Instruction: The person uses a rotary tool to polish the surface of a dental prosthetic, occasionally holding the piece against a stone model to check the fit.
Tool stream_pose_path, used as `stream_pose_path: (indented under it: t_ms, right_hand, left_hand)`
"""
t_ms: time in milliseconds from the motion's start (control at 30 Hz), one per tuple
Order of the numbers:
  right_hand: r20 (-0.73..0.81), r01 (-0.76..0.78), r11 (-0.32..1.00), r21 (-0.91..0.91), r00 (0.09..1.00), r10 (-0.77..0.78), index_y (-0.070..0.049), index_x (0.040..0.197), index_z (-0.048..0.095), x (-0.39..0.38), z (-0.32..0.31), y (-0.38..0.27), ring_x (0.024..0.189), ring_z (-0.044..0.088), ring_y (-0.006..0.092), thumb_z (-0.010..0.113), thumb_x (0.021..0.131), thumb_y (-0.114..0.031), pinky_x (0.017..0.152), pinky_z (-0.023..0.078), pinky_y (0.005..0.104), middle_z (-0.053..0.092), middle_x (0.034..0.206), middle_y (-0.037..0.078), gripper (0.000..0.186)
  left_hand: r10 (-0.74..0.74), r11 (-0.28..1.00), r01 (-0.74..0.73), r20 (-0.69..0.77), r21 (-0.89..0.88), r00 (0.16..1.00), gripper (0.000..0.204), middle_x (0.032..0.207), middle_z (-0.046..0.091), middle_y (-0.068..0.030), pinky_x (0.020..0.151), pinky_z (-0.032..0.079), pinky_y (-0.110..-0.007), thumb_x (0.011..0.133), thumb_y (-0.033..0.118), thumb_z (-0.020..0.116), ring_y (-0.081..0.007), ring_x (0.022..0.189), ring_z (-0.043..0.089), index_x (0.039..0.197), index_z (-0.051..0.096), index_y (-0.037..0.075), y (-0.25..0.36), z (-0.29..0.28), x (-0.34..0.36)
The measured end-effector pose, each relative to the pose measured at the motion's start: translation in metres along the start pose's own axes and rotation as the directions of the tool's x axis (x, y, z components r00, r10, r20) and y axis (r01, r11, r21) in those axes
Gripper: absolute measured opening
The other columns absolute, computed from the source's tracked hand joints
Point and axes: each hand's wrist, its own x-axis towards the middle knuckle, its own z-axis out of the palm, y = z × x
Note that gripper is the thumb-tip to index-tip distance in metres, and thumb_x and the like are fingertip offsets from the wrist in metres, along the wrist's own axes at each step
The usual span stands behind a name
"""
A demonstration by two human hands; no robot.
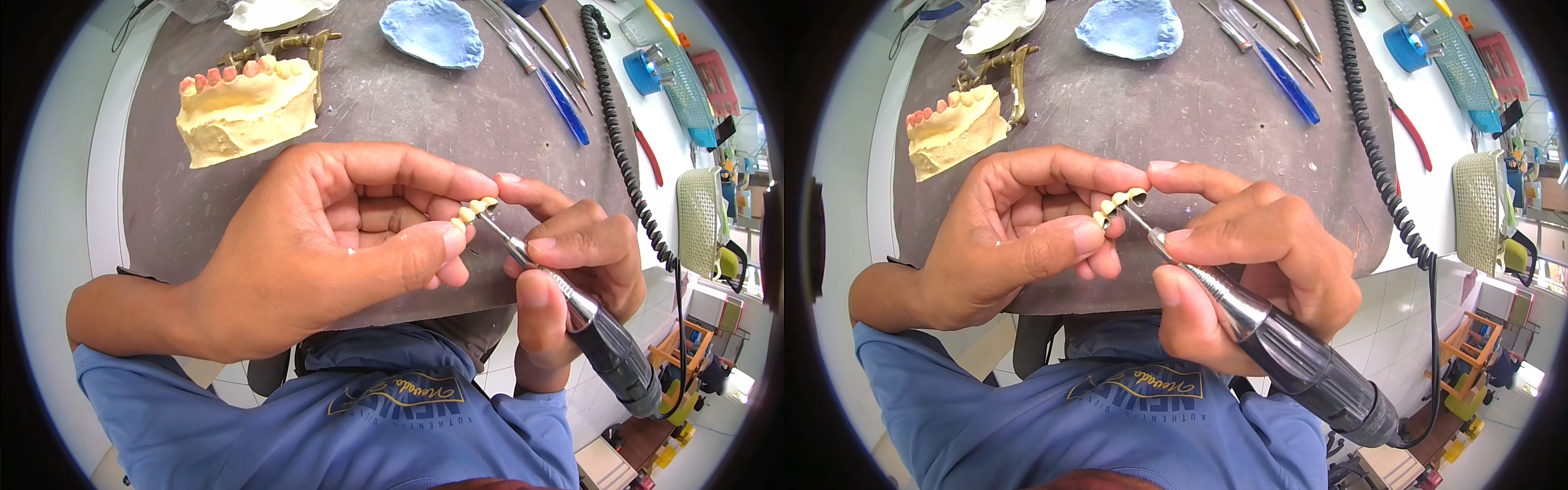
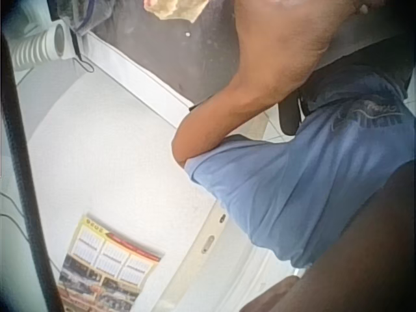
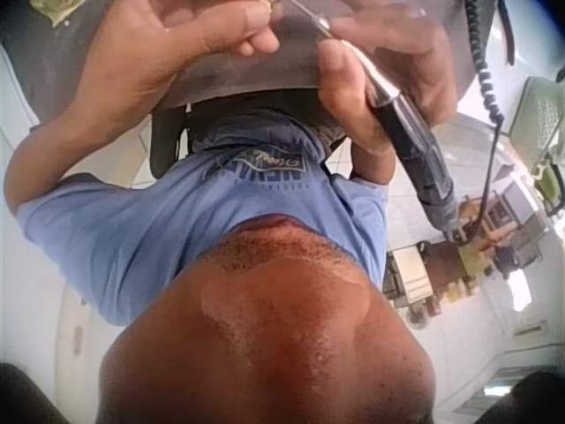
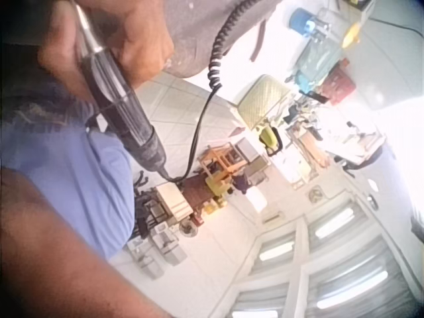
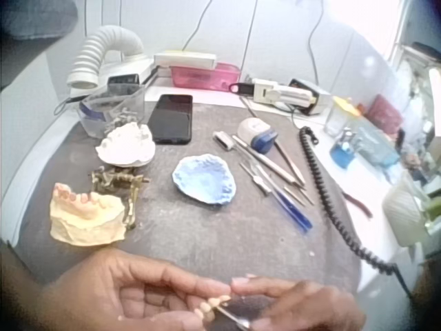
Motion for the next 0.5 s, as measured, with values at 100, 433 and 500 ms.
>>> stream_pose_path:
  t_ms: [100, 433, 500]
  right_hand:
    - [-0.037, -0.035, 0.999, 0.007, 0.999, 0.035, -0.004, 0.085, 0.052, -0.005, 0.0001, -0.0036, 0.065, 0.056, 0.0178, 0.067, 0.081, -0.022, 0.084, 0.05, 0.0516, 0.049, 0.064, 0.006, 0.023]
    - [-0.035, -0.021, 0.998, -0.058, 0.999, 0.019, -0.005, 0.089, 0.051, -0.0064, 0.0002, -0.0057, 0.073, 0.061, 0.0241, 0.066, 0.082, -0.02, 0.083, 0.05, 0.0499, 0.05, 0.069, 0.006, 0.023]
    - [-0.029, -0.015, 0.998, -0.062, 0.999, 0.013, -0.005, 0.089, 0.051, -0.0058, 0.0005, -0.0059, 0.073, 0.06, 0.0233, 0.067, 0.082, -0.019, 0.083, 0.05, 0.05, 0.05, 0.069, 0.006, 0.022]
  left_hand:
    - [0.007, 1.0, -0.008, 0.013, 0.005, 1.0, 0.033, 0.098, 0.057, -0.0088, 0.076, 0.051, -0.023, 0.087, 0.002, 0.056, -0.0108, 0.083, 0.061, 0.119, 0.05, -0.005, -0.0007, -0.0017, 0.0006]
    - [0.051, 0.998, -0.051, 0.015, 0.042, 0.999, 0.032, 0.1, 0.057, -0.0119, 0.077, 0.052, -0.026, 0.085, -0.004, 0.054, -0.0164, 0.092, 0.063, 0.116, 0.047, -0.004, -0.0012, -0.0007, 0.0016]
    - [0.055, 0.998, -0.056, 0.02, 0.041, 0.998, 0.032, 0.1, 0.057, -0.0121, 0.078, 0.052, -0.026, 0.085, -0.004, 0.054, -0.0163, 0.092, 0.063, 0.116, 0.047, -0.004, -0.0014, -0.001, 0.0019]
